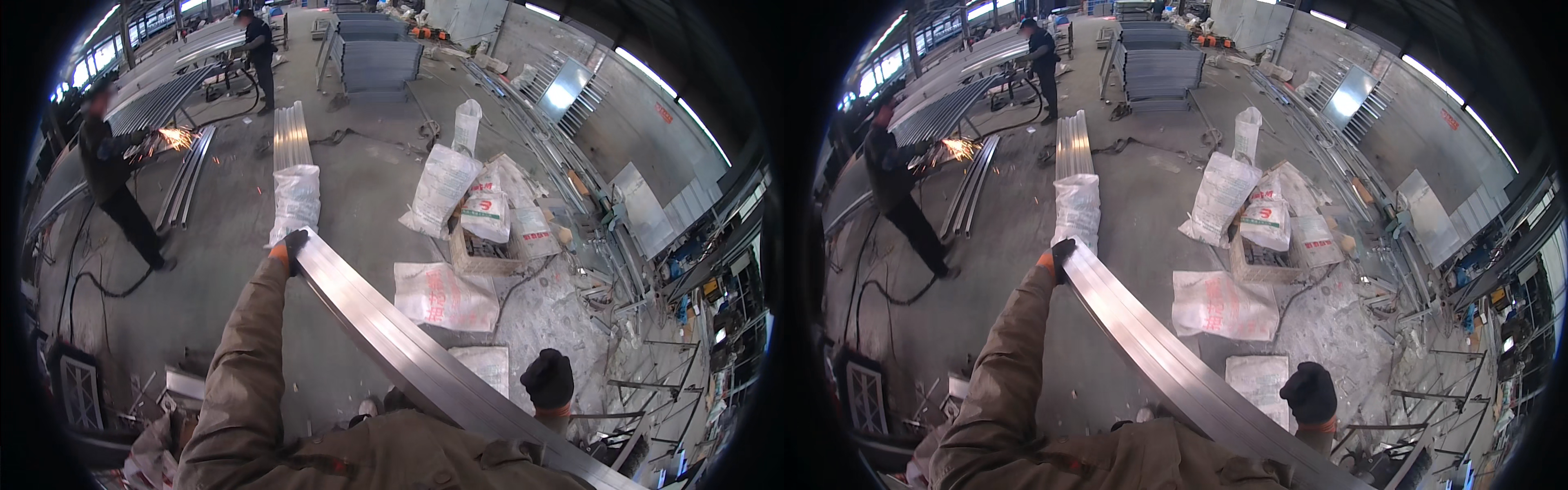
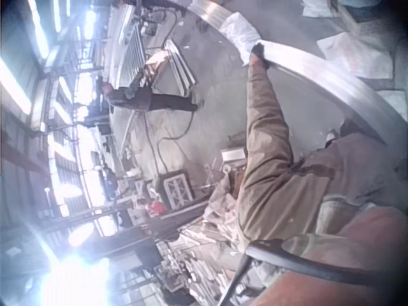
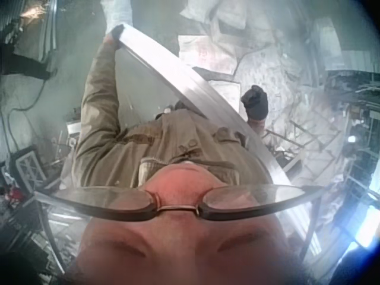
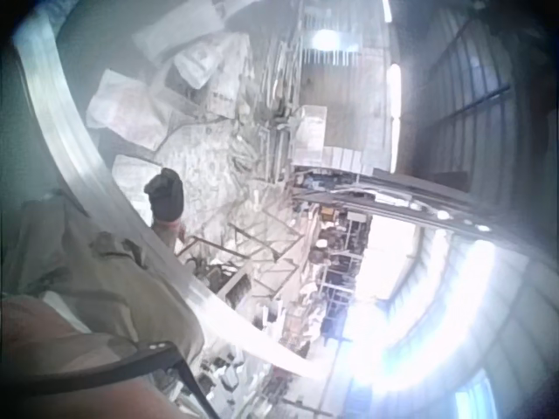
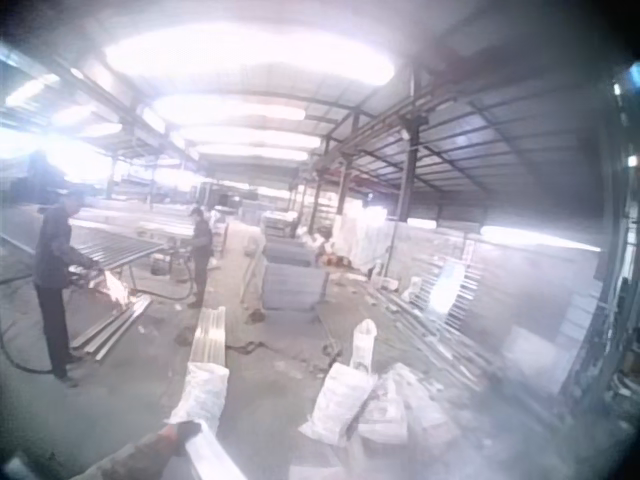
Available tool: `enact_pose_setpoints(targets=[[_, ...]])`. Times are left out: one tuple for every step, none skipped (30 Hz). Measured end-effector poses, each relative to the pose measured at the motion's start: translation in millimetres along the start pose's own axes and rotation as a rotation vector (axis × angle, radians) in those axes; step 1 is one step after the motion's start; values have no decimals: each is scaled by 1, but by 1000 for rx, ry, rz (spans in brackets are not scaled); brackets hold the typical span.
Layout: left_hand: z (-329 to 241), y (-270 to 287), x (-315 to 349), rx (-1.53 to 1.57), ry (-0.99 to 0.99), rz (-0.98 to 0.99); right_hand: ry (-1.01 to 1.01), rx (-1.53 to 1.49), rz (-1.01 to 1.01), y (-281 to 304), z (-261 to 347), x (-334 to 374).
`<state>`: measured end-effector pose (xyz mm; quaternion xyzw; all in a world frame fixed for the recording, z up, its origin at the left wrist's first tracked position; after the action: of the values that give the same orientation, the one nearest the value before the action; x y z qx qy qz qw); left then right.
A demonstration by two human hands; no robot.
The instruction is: The person picks up a long metal beam from the floor, carries it through a workshop, and places it on a metal frame. They then use a tape measure to measure the beam on the frame.
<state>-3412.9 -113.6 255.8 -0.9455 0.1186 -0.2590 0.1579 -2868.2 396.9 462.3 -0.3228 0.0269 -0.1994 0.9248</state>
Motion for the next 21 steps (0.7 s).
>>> enact_pose_setpoints(targets=[[-18, -4, -29, -44, -24, 11, -6, -14, -10, -3, -9, -28], [-33, -6, -60, -95, -26, -22, -19, -42, -9, -5, -19, -58], [-48, -14, -94, -94, -45, 22, 53, 118, 1, -6, -22, -89], [-62, -21, -128, -89, -58, 29, 83, 125, -15, -5, -28, -121], [-77, -29, -164, -88, -68, 50, 78, 17, -36, -3, -37, -155], [-93, -38, -202, -91, -92, 50, 80, -133, -59, -1, -46, -190], [-108, -49, -240, -78, -79, 81, 100, -152, -80, 0, -52, -227], [-128, -59, -279, -157, -109, 73, 87, -129, -114, 0, -60, -265], [-151, -68, -317, -221, -141, 60, 94, -156, -128, -2, -66, -303], [-179, -79, -353, -298, -217, 60, 94, -209, -177, -5, -72, -341], [-207, -91, -388, -343, -231, 88, 57, -381, -187, -12, -80, -379], [-230, -95, -421, -363, -183, 62, 93, -298, -123, -25, -78, -417], [-258, -102, -453, -365, -190, 88, 115, -236, -94, -36, -76, -453], [-284, -106, -486, -354, -176, 100, 131, -194, -33, -50, -73, -489], [-303, -107, -521, -308, -87, 91, 138, -199, -44, -59, -71, -523], [-334, -109, -554, -604, -212, 55, 143, -190, -77, -65, -69, -555], [-352, -116, -589, -642, -250, 129, 140, -215, -124, -69, -69, -587], [-367, -117, -623, -589, -257, 137, 140, -241, -168, -71, -69, -619], [-378, -119, -655, -535, -264, 146, 192, -3, -147, -78, -64, -650], [-379, -118, -689, -359, -149, 133, 206, 64, -131, -83, -65, -683], [-386, -113, -720, -463, -115, 35, 157, -142, -117, -86, -74, -716]])
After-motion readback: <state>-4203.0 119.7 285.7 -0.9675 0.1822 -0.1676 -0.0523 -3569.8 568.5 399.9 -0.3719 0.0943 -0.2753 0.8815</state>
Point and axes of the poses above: each hand's wrist, its own x-axis away from the middle knuckle, its own y-axis out of the back of the hand, z = x × y, the point moved 7 cm from there along -x, towards the middle knuckle, and after that the axes turned 4 degrees about z, right-handed, at the moved point
